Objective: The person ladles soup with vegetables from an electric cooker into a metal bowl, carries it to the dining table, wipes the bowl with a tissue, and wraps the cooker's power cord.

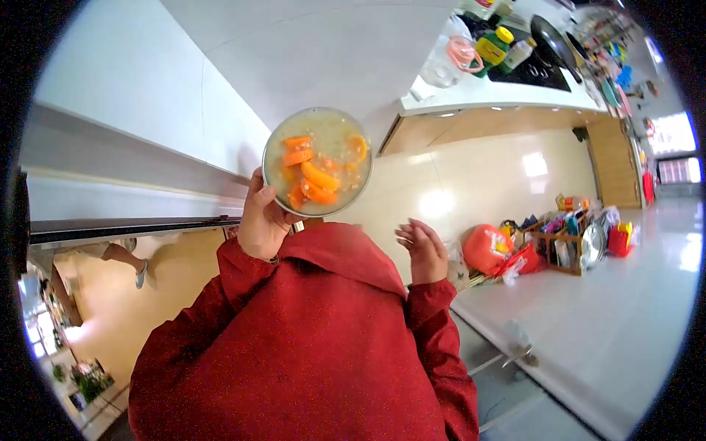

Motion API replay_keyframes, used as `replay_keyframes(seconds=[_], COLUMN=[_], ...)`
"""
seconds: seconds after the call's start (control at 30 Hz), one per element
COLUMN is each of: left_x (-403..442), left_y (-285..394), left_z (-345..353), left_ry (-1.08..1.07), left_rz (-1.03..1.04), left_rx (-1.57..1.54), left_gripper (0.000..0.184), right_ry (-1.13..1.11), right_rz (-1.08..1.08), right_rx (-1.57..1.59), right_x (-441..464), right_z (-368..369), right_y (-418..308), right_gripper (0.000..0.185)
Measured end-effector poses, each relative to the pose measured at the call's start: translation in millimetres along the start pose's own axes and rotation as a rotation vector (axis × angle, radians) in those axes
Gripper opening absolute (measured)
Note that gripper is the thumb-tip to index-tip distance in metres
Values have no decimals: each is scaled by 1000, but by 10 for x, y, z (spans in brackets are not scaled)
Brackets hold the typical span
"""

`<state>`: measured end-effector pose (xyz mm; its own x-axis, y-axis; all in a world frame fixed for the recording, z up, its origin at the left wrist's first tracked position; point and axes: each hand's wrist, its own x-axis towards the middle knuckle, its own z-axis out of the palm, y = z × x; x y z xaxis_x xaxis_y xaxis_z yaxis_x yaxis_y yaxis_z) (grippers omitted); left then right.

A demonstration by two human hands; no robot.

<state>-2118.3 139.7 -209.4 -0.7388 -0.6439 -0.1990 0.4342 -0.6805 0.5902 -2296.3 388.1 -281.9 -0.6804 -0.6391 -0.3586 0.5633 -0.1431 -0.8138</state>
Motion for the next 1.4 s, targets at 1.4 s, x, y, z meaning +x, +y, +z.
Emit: replay_keyframes(seconds=[1.4], left_x=[331], left_y=[-347], left_z=[334], left_ry=[211], left_rz=[311], left_rx=[40], left_gripper=[70], right_ry=[-687], right_rz=[-605], right_rx=[-730], right_x=[1275], right_z=[1158], right_y=[-878], right_gripper=[80])
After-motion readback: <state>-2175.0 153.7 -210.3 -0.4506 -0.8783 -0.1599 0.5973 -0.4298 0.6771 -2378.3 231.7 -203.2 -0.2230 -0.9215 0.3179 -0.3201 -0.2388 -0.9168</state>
